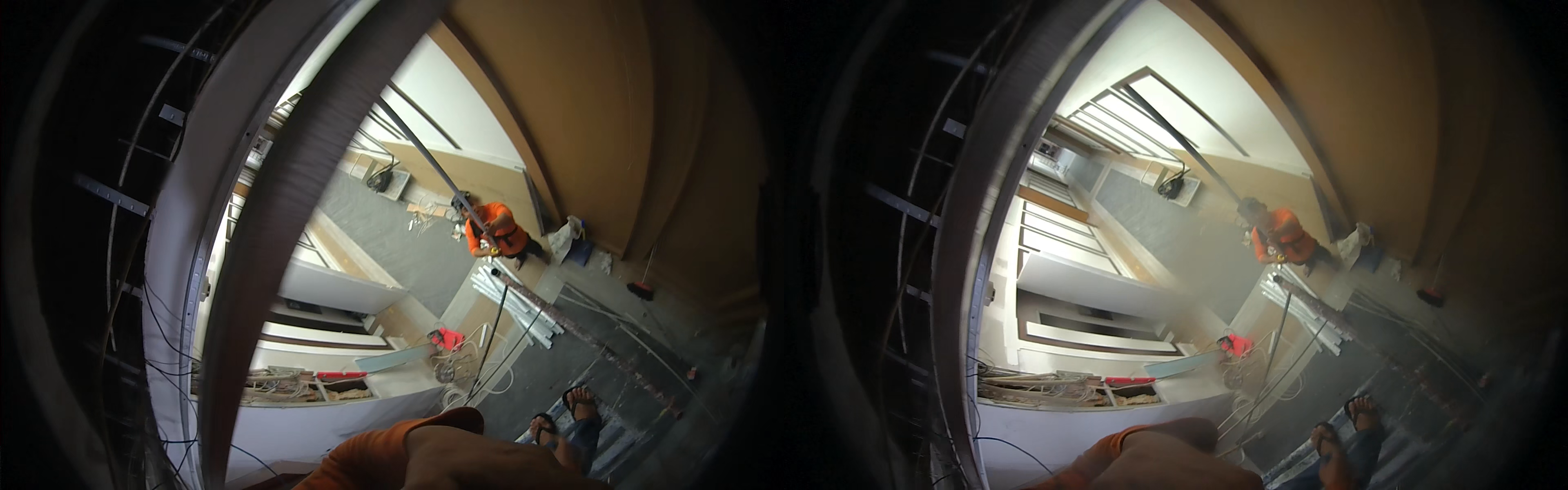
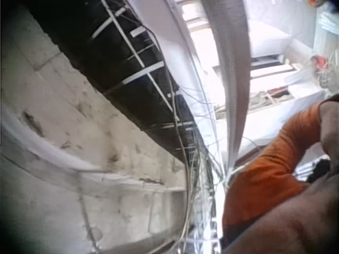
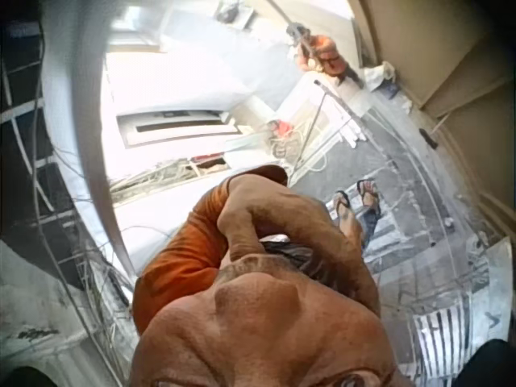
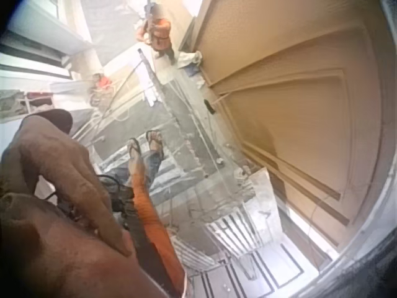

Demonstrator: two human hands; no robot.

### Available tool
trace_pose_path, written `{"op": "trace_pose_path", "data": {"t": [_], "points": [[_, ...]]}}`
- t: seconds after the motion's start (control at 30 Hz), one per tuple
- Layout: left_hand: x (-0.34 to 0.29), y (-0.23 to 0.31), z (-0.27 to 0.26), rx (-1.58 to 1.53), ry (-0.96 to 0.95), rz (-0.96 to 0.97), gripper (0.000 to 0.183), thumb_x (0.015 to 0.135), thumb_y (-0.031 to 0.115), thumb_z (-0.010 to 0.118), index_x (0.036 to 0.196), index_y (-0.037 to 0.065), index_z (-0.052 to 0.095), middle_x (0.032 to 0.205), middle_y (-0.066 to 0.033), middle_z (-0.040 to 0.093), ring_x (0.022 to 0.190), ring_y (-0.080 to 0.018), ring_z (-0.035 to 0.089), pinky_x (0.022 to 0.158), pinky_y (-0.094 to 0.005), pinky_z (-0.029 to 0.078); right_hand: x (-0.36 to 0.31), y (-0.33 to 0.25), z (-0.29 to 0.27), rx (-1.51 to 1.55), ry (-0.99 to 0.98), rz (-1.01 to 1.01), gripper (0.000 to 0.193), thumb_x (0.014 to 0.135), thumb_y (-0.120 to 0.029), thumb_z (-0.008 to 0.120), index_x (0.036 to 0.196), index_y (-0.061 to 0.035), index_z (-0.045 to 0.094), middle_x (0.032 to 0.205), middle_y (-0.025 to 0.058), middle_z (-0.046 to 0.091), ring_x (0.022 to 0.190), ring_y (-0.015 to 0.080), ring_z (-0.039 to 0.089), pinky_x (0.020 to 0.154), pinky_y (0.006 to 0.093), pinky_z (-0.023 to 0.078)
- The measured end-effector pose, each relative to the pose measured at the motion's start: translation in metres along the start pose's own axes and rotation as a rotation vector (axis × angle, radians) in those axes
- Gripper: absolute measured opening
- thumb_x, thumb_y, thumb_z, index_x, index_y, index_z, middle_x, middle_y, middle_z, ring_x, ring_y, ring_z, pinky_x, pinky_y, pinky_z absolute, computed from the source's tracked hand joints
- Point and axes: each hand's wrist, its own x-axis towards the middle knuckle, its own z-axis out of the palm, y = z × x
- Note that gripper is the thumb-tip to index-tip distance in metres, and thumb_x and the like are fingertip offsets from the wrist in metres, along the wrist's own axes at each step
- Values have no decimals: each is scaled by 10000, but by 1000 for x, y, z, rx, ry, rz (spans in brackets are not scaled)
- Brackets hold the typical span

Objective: The person uses a cordless drill to fasten metal frame pieces to the ceiling. They then move along the scaffolding, handle a roll of black tape, and apply it to a wooden ceiling panel.

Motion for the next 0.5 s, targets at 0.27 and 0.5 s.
{"op": "trace_pose_path", "data": {"t": [0.27, 0.5], "points": [[49, -85, 44, -534, -167, 19, 1096, 876, 632, 700, 1479, -205, 331, 1444, -345, 504, 1269, -371, 598, 1057, -423, 480, 8, -310, -176, 371, 578, -929, 515, 930, -117, 671, 1436, -121, 572, 1077, 175, 736, 980, 332, 725, 854, 407, 576], [29, -145, 120, -1346, -34, 101, 1093, 873, 625, 708, 1475, -208, 336, 1441, -346, 509, 1271, -369, 598, 1061, -418, 479, 23, -20, -34, -35, 295, 106, 423, 948, -182, 590, 1368, -173, 638, 1134, 189, 710, 1066, 329, 681, 928, 479, 528]]}}
